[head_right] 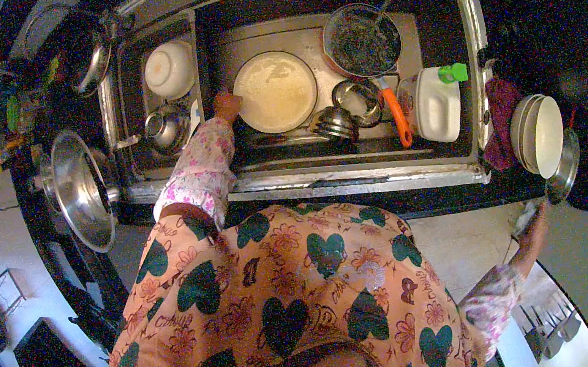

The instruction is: The person washes several dishes in a kitchen sink using a sponge and running water. They scrub and rinse a white bowl, a metal lid, multiple plates, and an orange pot, placing each item aside after cleaning.

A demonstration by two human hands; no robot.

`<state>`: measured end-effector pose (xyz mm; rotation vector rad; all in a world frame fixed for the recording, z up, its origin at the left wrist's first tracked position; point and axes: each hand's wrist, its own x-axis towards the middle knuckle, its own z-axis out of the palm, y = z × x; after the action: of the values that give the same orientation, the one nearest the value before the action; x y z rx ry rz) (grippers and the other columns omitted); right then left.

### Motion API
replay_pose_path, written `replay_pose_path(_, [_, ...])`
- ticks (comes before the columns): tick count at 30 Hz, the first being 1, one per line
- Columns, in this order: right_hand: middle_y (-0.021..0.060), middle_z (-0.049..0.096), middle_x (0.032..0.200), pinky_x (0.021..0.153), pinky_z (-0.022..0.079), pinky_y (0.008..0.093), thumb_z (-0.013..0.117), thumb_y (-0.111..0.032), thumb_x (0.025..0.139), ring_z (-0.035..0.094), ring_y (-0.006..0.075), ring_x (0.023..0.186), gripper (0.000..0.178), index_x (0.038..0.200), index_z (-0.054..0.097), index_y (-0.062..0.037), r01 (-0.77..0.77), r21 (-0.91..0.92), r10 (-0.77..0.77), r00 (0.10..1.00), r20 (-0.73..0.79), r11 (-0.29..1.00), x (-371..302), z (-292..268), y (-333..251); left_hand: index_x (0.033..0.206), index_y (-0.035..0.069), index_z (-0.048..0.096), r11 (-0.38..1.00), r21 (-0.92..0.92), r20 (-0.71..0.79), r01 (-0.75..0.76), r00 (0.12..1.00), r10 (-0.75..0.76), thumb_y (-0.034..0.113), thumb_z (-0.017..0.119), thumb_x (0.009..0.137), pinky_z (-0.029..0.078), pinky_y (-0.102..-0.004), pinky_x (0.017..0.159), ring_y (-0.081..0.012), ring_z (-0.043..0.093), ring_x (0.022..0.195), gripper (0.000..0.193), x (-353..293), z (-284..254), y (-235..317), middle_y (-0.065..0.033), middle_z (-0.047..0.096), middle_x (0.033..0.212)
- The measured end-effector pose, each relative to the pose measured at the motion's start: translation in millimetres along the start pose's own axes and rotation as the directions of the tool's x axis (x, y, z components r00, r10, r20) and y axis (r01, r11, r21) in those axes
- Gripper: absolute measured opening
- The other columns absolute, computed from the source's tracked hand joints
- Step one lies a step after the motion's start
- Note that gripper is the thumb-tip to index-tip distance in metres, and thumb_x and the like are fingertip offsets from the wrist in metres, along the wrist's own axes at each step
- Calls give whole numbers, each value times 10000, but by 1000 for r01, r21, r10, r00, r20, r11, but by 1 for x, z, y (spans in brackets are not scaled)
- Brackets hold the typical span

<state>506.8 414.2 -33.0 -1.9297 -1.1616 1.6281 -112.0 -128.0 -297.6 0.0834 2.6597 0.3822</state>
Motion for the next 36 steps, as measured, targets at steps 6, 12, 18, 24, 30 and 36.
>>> replay_pose_path(6, [7, 566, 815, 521, 436, 256, 596, -387, 843, 526, 118, 642, 332, 985, 568, -88, 192, 31, -189, 977, -97, 981, -95, 72, 7, 1010, -36, 530, 966, 62, -113, -253, 959, 259, 83, 539, 725, 482, -451, 774, -422, 585, 888, 310, -16, -8, 3, -267, 601, 930])
replay_pose_path(12, [31, 562, 788, 525, 427, 265, 555, -382, 869, 526, 126, 634, 311, 959, 555, -85, 225, 18, -226, 966, 128, 974, -148, 168, -21, 1037, 1, 534, 972, -51, -155, -228, 964, 218, 85, 565, 694, 472, -460, 769, -431, 579, 891, 354, -84, -131, 103, -257, 608, 933])
replay_pose_path(18, [14, 535, 714, 524, 392, 247, 532, -333, 873, 499, 105, 607, 283, 909, 566, -55, 411, -233, -273, 845, 459, 881, -175, 275, -20, 1035, -32, 503, 879, 178, -71, -442, 885, 460, 124, 596, 672, 484, -441, 773, -420, 587, 880, 405, -84, -143, 107, -273, 607, 894])
replay_pose_path(24, [178, 632, 978, 801, 456, 382, 571, -402, 841, 597, 328, 896, 472, 1067, 583, 12, 765, -351, -400, 600, 693, 540, -157, 375, 18, 1031, -33, 506, 937, 167, 10, -307, 951, 310, 123, 513, 741, 476, -442, 779, -418, 580, 890, 329, -95, -158, 106, -290, 580, 1001])
replay_pose_path(30, [170, 564, 1092, 872, 425, 390, 588, -307, 808, 514, 345, 1040, 382, 1108, 560, -72, 986, 36, -564, 63, 823, 161, -262, 460, -4, 1146, -30, 488, 785, -532, -145, -317, 948, 284, 144, 504, 775, 458, -351, 782, -276, 605, 903, 410, -139, -203, 113, -200, 597, 1053])
replay_pose_path(36, [109, 548, 950, 796, 447, 378, 621, -70, 717, 524, 295, 903, 249, 963, 610, -102, 999, 39, -459, -37, 888, -4, -282, 470, 20, 1207, -66, 439, 295, -955, 74, 17, 980, 183, 246, 501, 883, 450, -291, 779, -201, 563, 929, 454, -183, -207, 138, -139, 580, 1065])
